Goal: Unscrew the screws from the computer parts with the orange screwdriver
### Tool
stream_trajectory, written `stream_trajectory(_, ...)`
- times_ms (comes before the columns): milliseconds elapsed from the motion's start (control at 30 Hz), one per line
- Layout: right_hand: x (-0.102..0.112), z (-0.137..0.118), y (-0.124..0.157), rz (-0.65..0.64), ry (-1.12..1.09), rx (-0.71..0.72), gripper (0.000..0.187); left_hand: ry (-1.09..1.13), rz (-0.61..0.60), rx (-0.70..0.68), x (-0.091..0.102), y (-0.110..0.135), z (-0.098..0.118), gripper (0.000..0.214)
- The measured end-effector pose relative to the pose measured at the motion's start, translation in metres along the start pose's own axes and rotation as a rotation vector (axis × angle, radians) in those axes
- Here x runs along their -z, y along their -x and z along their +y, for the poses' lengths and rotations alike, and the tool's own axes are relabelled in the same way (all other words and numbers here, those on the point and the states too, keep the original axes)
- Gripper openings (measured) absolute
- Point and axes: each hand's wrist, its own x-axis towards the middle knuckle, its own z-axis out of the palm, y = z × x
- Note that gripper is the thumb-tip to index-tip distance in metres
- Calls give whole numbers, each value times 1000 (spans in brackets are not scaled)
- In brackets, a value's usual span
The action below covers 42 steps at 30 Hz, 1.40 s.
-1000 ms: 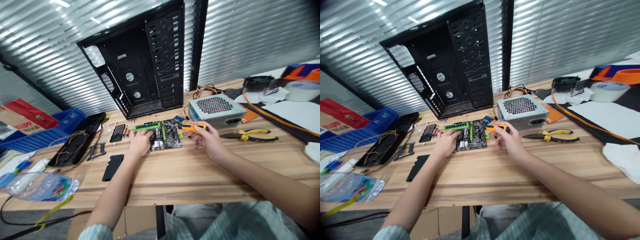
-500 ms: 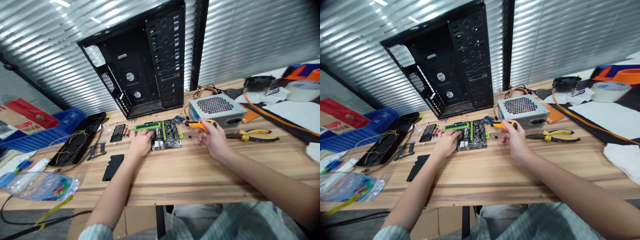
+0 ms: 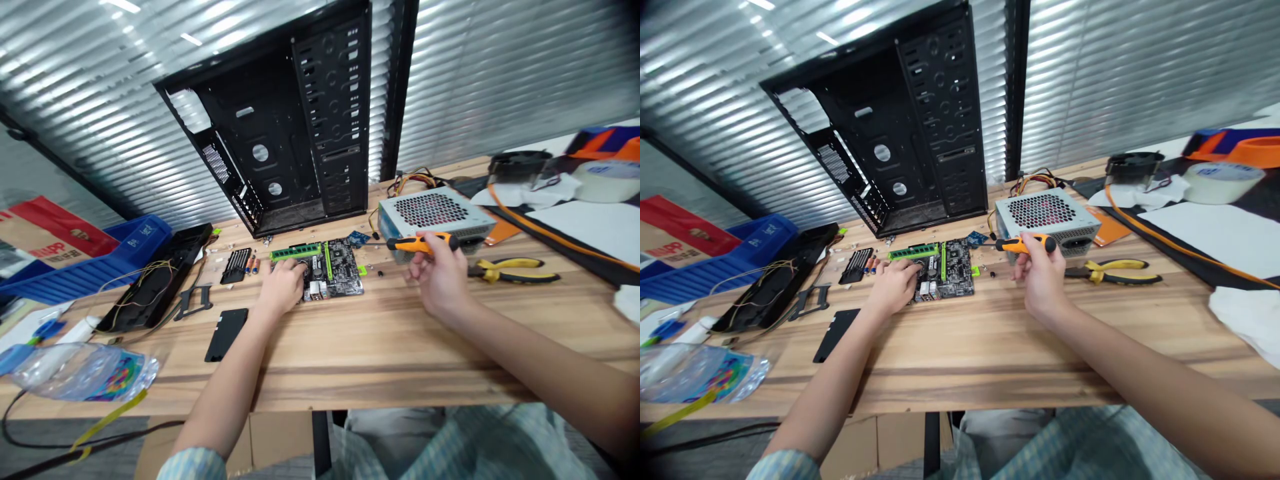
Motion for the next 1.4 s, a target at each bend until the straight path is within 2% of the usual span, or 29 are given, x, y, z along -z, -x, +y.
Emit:
stream_trajectory(400, 3, 2, 0, -62, -42, -38, 45, 1, 16, -5, -1, 0, 0, 31)
stream_trajectory(633, 6, 1, 0, -183, -48, -96, 44, 11, 22, 6, 3, 1, 3, 30)
stream_trajectory(833, 5, 1, 10, -441, 8, -164, 47, 62, 134, 18, 10, 0, 5, 27)
stream_trajectory(933, 6, 3, 14, -526, 31, -157, 45, 98, 223, 4, 11, 1, 5, 28)
stream_trajectory(1167, 8, 5, 16, -623, 63, -139, 40, 157, 369, 12, 12, 3, 4, 31)
stream_trajectory(1400, 8, 5, 17, -647, 81, -144, 41, 121, 428, 11, 10, 2, 3, 30)
